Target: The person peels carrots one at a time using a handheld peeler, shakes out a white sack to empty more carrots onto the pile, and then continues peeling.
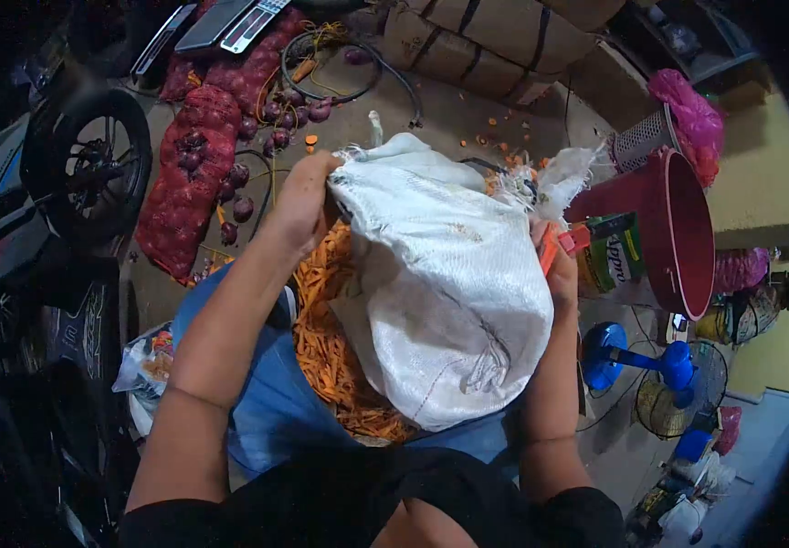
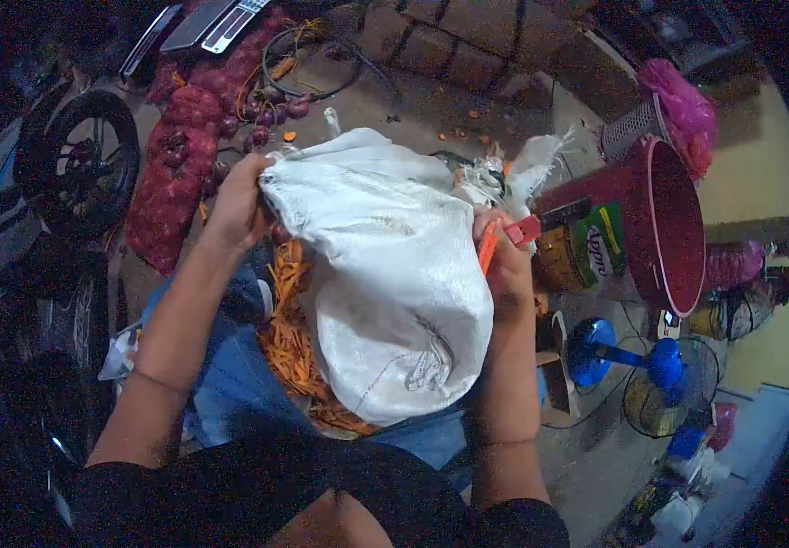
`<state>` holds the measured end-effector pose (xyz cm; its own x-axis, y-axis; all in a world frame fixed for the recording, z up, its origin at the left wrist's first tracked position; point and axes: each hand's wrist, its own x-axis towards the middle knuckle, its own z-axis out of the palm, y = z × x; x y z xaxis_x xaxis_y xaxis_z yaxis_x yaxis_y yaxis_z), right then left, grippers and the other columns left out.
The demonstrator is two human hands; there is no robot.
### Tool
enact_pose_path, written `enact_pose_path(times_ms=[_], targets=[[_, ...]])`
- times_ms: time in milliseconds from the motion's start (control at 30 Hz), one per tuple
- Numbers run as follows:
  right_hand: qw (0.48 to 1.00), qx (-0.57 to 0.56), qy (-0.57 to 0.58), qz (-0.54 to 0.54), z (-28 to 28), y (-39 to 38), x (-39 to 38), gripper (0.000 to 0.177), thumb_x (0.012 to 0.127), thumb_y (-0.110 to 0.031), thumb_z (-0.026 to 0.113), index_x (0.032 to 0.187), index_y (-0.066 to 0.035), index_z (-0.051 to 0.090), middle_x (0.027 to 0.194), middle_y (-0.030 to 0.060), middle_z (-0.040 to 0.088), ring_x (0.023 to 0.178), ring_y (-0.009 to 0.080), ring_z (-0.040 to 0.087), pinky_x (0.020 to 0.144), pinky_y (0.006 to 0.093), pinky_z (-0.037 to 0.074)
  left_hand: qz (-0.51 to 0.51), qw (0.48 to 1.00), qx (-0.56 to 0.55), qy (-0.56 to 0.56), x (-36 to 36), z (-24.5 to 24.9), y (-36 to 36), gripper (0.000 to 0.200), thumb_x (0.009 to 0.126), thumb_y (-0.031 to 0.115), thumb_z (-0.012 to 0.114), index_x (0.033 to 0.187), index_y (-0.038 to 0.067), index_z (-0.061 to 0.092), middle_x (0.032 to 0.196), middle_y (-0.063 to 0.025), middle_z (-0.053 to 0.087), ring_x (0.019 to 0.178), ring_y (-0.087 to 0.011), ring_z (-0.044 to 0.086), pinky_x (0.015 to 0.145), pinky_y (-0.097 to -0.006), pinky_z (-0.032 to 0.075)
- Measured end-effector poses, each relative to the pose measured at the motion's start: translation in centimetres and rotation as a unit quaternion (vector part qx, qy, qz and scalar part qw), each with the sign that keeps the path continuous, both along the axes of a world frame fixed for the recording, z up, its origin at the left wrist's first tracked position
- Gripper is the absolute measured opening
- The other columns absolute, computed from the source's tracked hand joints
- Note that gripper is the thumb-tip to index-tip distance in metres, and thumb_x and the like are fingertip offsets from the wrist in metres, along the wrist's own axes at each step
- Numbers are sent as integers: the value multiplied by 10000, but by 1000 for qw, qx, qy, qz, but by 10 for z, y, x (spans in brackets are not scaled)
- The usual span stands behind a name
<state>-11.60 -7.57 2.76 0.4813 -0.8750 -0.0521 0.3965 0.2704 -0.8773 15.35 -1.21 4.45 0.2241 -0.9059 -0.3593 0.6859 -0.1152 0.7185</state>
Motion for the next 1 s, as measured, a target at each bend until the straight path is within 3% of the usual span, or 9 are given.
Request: enact_pose_path(times_ms=[233, 333, 433, 500, 567, 667, 733, 900, 1000], targets=[[996, -14, -18, 83, 12, -7, -24, 294, 734, -292, 496, 644, -13, 478, 1013, 189, 417, 915, 285, 446, 752, 347, 387, -102, 960, -231, -123, 11, 48, 43, 280, 687, 212, 416, 788, -37, 497, 688, -70, 527, 604, -113, 504, 554, -211, 403], [992, -43, 16, 119, 13, 2, -9, 336, 694, -337, 528, 574, -28, 474, 1112, 196, 362, 983, 313, 402, 802, 389, 359, -84, 966, -211, -120, 18, 60, 52, 386, 636, 295, 460, 775, -64, 489, 716, -111, 531, 634, -145, 512, 580, -245, 407], [959, -215, 72, 169, 12, 16, 29, 345, 706, -279, 507, 952, -46, 438, 1164, 160, 331, 1061, 231, 343, 853, 339, 306, -99, 962, -167, -189, 4, 60, 41, 350, 691, 266, 440, 813, -59, 485, 681, -64, 487, 586, -143, 471, 565, -264, 391], [932, -187, 146, 272, 15, 28, 60, 542, 718, -228, 472, 1176, -83, 221, 1125, 115, 369, 1015, 164, 373, 845, 284, 306, -170, 906, -209, -325, 8, 16, 27, 269, 749, 214, 416, 809, -39, 488, 668, -36, 472, 584, -128, 447, 567, -249, 371], [908, -261, 206, 256, -7, 36, 83, 586, 732, -150, 414, 1228, -91, 107, 952, 56, 444, 810, 118, 451, 708, 243, 371, -206, 876, -173, -400, -5, -7, 14, 239, 779, 200, 408, 771, -26, 485, 655, -20, 459, 594, -113, 423, 570, -232, 354], [981, 114, 100, 122, 5, 47, 113, 430, 721, -12, 325, 1144, -57, 260, 684, -9, 438, 498, 77, 425, 432, 217, 376, -258, 901, -85, -339, -13, -15, -1, 238, 785, 214, 421, 769, -14, 486, 696, -13, 466, 658, -93, 423, 611, -219, 348], [969, -25, 220, 113, -20, 30, 110, 336, 709, 11, 327, 1040, -45, 355, 675, -1, 432, 485, 91, 431, 398, 246, 367, -296, 875, 1, -384, -14, -12, -4, 229, 781, 221, 430, 764, 0, 485, 694, -3, 466, 672, -78, 430, 607, -214, 351], [969, -150, 186, 56, -22, 25, 112, 126, 551, 85, 420, 620, 15, 499, 1089, 61, 375, 679, 100, 454, 589, 196, 365, -320, 918, 28, -232, -8, -14, -12, 218, 768, 204, 430, 750, -6, 485, 615, 6, 441, 595, -90, 430, 545, -238, 358], [946, -234, 203, 95, -40, 17, 109, 78, 537, 79, 449, 571, 11, 467, 1032, 63, 415, 733, 122, 443, 627, 211, 364, -346, 875, -14, -337, -6, -27, -14, 216, 752, 198, 438, 738, -10, 495, 604, 8, 436, 595, -93, 431, 546, -239, 356]])
